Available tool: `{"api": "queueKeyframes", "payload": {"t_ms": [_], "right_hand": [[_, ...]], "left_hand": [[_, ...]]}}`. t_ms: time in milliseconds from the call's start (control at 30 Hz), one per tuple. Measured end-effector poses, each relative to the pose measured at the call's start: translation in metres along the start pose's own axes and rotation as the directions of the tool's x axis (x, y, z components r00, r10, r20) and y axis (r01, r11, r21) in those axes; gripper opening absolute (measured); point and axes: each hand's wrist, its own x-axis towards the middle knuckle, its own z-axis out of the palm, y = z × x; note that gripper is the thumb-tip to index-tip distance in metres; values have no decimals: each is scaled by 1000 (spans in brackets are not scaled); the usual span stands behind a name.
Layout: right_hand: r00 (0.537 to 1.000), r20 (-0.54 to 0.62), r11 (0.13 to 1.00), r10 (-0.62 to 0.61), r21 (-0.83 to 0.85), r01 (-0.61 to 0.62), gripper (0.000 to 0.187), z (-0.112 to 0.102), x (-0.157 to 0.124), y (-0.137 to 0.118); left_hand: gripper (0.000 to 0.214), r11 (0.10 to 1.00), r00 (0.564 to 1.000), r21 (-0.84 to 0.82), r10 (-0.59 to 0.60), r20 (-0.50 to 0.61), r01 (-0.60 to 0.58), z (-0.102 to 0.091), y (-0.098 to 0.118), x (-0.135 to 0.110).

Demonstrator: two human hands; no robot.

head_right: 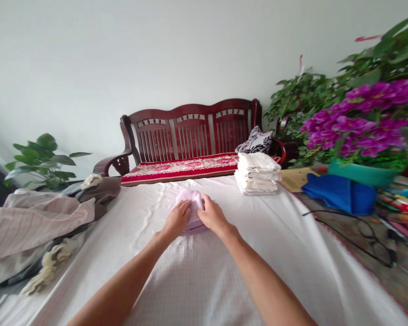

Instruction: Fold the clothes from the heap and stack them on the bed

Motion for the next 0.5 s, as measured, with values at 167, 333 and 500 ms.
{"api": "queueKeyframes", "payload": {"t_ms": [167, 333, 500], "right_hand": [[989, 58, 902, 137, 406, -149, 69, 5, -1, -3], [990, 107, 763, 95, 631, -141, 68, 10, -8, -19], [993, 122, 831, 4, 552, -71, 51, 17, -12, -15]], "left_hand": [[55, 991, 992, 50, 128, -6, -127, -6, 3, -17], [68, 1000, 998, 19, 13, -64, -11, -7, 7, -27], [37, 884, 919, -379, -355, -169, 272, -20, -2, -25]]}}
